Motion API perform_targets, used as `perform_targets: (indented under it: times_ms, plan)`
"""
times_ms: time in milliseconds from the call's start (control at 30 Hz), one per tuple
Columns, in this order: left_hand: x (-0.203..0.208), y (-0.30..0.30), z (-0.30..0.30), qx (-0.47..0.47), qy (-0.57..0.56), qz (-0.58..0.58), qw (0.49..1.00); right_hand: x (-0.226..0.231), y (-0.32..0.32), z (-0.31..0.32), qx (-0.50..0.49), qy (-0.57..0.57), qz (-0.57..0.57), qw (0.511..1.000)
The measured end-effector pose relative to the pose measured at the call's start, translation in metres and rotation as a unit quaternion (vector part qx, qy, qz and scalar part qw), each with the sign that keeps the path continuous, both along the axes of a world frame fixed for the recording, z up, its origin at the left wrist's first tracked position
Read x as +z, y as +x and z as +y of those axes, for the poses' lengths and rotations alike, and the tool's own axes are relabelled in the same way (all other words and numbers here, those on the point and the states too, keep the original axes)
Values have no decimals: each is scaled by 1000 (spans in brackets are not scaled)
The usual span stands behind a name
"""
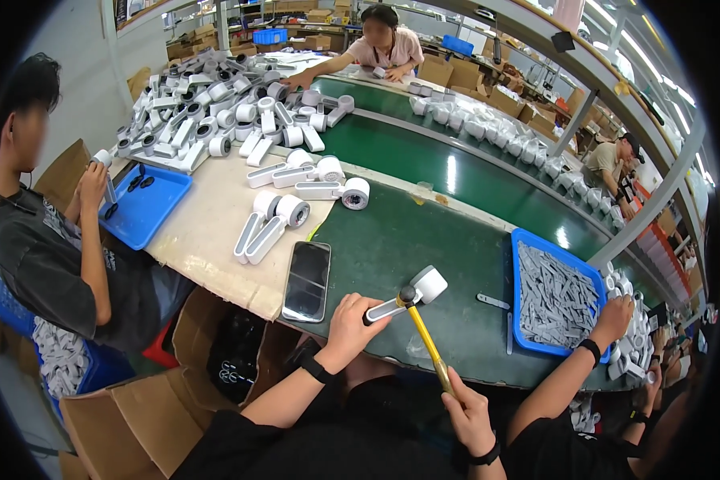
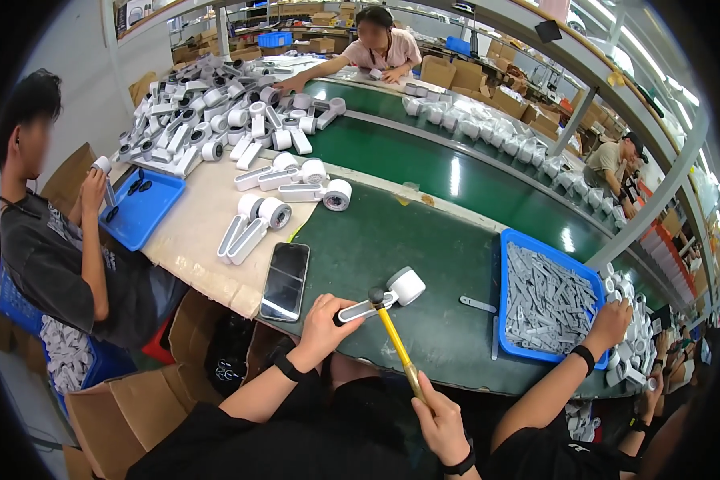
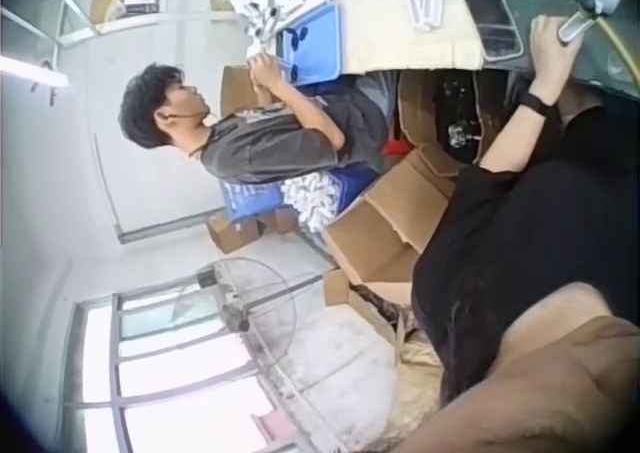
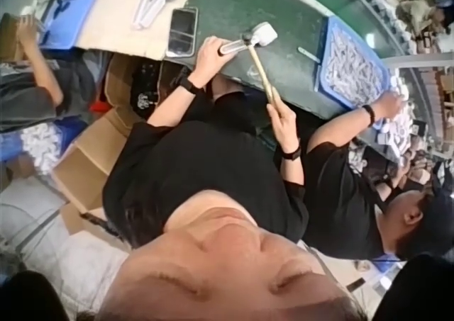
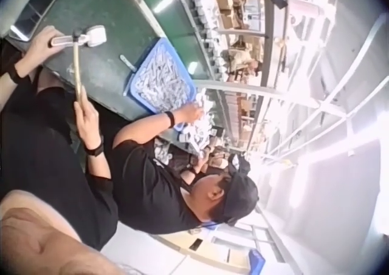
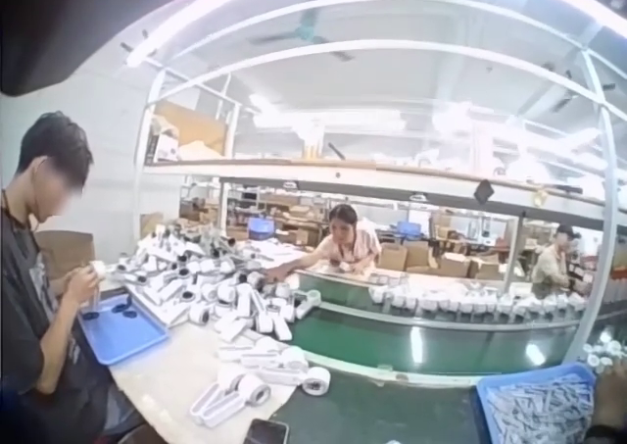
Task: The person assembles a handheld fan by picking up a white handle, placing a small grey component into it, and tapping the joint with a yellow hammer. They then set the assembled part on the table and reach for another handle to repeat the process.
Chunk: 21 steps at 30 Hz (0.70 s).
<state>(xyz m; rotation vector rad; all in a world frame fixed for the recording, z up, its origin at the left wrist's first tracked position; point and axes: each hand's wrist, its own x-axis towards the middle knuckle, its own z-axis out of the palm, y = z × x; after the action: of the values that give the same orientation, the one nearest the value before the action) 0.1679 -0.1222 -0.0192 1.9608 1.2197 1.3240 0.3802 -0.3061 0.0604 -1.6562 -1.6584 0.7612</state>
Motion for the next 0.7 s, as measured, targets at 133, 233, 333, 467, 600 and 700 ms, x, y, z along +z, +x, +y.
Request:
perform_targets:
  times_ms: [133,233,333,467,600,700]
  plan:
    - [-2,-1,0,7,-11,-10,1000,7,-6,-5,29,26,45,998]
    - [-5,2,4,16,3,-17,1000,0,-9,6,89,23,-2,996]
    - [-7,2,4,26,-25,33,999,9,-10,-2,68,22,20,997]
    - [-2,0,1,13,-21,-2,1000,-3,-4,2,30,6,21,999]
    - [-1,0,1,4,-16,-12,1000,-17,11,-7,-50,46,84,994]
    - [-2,2,4,8,-6,-12,1000,-29,19,9,-41,82,-22,996]
